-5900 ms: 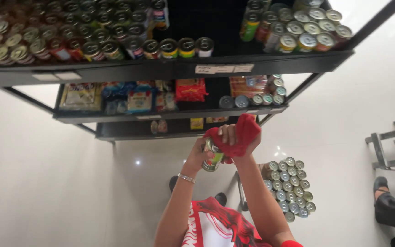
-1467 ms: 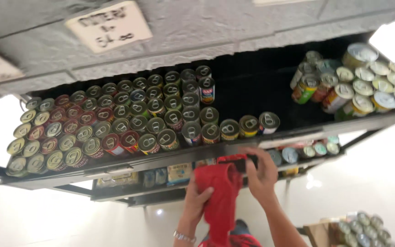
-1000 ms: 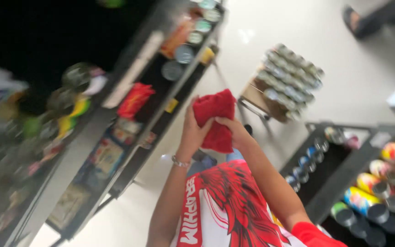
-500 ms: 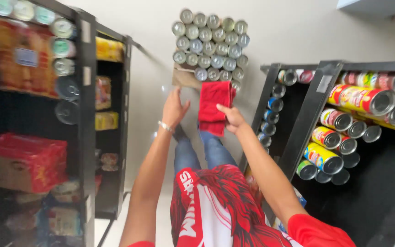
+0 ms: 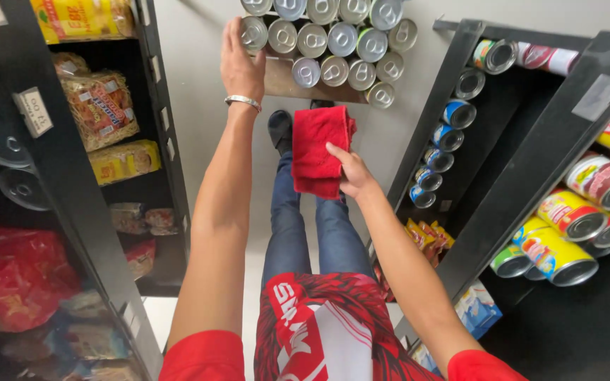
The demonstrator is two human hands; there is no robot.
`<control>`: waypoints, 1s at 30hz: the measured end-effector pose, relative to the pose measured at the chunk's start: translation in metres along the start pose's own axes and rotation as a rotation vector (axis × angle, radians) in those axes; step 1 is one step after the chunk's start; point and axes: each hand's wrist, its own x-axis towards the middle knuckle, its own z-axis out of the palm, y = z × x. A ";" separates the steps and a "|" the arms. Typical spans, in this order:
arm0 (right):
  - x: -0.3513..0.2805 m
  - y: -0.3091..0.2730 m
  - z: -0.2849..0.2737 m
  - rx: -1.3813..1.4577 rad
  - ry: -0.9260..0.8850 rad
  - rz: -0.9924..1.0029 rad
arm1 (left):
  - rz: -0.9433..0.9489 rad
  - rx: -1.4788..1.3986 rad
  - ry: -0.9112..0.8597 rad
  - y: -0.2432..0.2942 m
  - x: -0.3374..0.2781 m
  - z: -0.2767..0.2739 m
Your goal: The recorder is wiping individual canned goods with a cloth and arranging them on grocery store shelves.
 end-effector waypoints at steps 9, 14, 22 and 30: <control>-0.012 -0.005 0.059 0.076 -0.050 -0.165 | -0.158 -0.571 0.167 0.050 -0.080 -0.085; -0.023 -0.004 0.120 -0.062 -0.186 -0.381 | -0.137 -1.116 -0.011 0.123 -0.118 -0.154; -0.102 -0.025 0.186 0.073 -0.224 -0.469 | 0.150 -0.888 0.152 0.200 -0.111 -0.204; -0.219 -0.061 0.208 -0.392 -0.031 -0.904 | 0.272 -0.729 0.039 0.290 -0.092 -0.281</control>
